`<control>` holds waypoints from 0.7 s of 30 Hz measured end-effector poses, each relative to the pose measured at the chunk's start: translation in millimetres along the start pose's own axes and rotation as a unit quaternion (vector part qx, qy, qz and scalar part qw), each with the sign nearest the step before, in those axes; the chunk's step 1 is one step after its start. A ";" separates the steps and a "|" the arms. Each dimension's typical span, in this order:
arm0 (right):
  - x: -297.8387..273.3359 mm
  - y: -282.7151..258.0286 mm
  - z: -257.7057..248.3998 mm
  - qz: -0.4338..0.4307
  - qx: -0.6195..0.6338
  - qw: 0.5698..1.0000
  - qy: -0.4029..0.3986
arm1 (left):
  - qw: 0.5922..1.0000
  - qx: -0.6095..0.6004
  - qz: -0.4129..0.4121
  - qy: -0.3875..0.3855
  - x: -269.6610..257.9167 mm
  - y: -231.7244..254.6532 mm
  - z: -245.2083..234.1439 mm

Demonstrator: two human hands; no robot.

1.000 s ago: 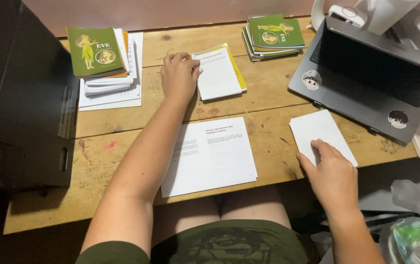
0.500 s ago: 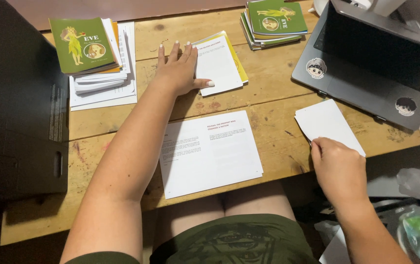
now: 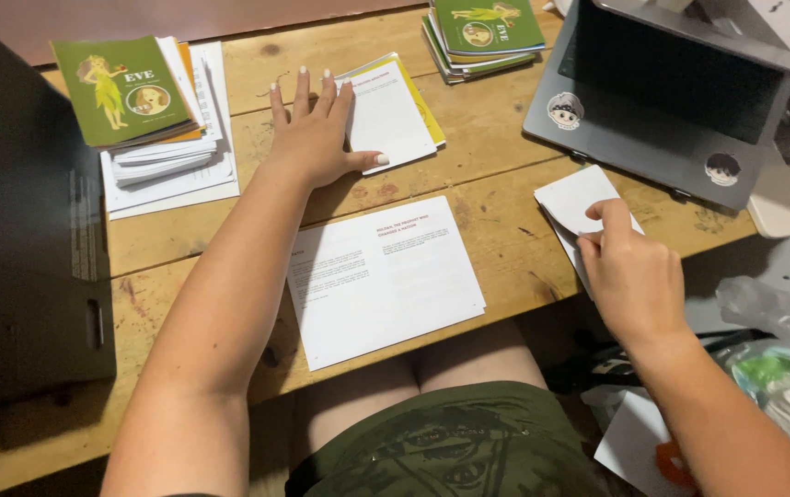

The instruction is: The person is folding and assembling small printed booklets and sorting papers on a desk.

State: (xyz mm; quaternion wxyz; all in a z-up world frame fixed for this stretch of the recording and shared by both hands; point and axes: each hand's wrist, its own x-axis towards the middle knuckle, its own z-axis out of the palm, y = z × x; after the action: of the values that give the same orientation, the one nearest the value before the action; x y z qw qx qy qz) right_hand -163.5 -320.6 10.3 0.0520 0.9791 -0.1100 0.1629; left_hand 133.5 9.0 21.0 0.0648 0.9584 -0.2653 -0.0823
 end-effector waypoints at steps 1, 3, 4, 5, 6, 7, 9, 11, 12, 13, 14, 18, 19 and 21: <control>0.9 -0.6 -2.5 0.004 -0.002 1.000 -0.002 | 1.000 -0.001 0.004 -0.003 -2.9 7.1 5.7; 2.1 -0.8 -6.4 0.051 0.051 0.997 -0.023 | 0.980 0.021 0.088 0.175 -9.0 21.7 19.4; -0.2 1.9 -9.5 0.055 0.048 0.997 -0.027 | 0.981 0.018 0.092 0.171 -16.2 43.1 25.0; -0.5 3.8 -11.7 0.035 0.059 0.997 0.035 | 0.953 -0.038 0.161 0.253 -23.2 63.1 29.1; -0.7 5.7 -14.4 0.015 0.069 0.993 0.097 | 0.911 -0.095 0.228 0.330 -30.7 83.0 32.5; -2.8 -0.1 -30.1 0.017 0.068 0.993 0.098 | 0.910 -0.095 0.230 0.331 -49.0 104.8 32.1; -8.0 -11.8 -61.5 0.073 0.314 0.933 0.158 | 0.896 -0.374 0.213 0.108 -87.7 148.2 32.2; -9.7 -16.9 -69.2 0.131 0.442 0.871 0.170 | 0.831 -0.523 0.187 0.028 -95.1 170.4 36.5; -11.0 -19.4 -73.6 0.186 0.560 0.789 0.174 | 0.739 -0.654 0.154 -0.053 -99.7 181.7 38.7; -8.3 -20.2 -68.5 0.184 0.561 0.788 0.177 | 0.740 -0.653 0.155 -0.051 -102.2 182.2 42.7; -5.4 -20.9 -63.7 0.198 0.642 0.717 0.185 | 0.672 -0.727 0.125 -0.057 -104.8 182.7 46.4; 0.5 -25.9 -40.4 0.252 0.798 0.531 0.136 | 0.530 -0.844 0.050 -0.066 -121.3 169.3 46.3; 0.7 -27.7 -33.7 0.251 0.800 0.529 0.130 | 0.531 -0.844 0.045 -0.062 -123.6 165.0 48.8; 1.4 -33.2 -19.9 0.228 0.828 0.503 0.102 | 0.501 -0.864 0.016 -0.052 -128.5 154.7 53.9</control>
State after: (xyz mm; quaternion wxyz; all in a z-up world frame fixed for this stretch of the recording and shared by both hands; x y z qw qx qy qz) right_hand -160.6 -285.9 27.2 -0.8101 0.4933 -0.1388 0.2850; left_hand -62.5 -60.2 10.1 0.8479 0.4155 -0.0806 -0.3193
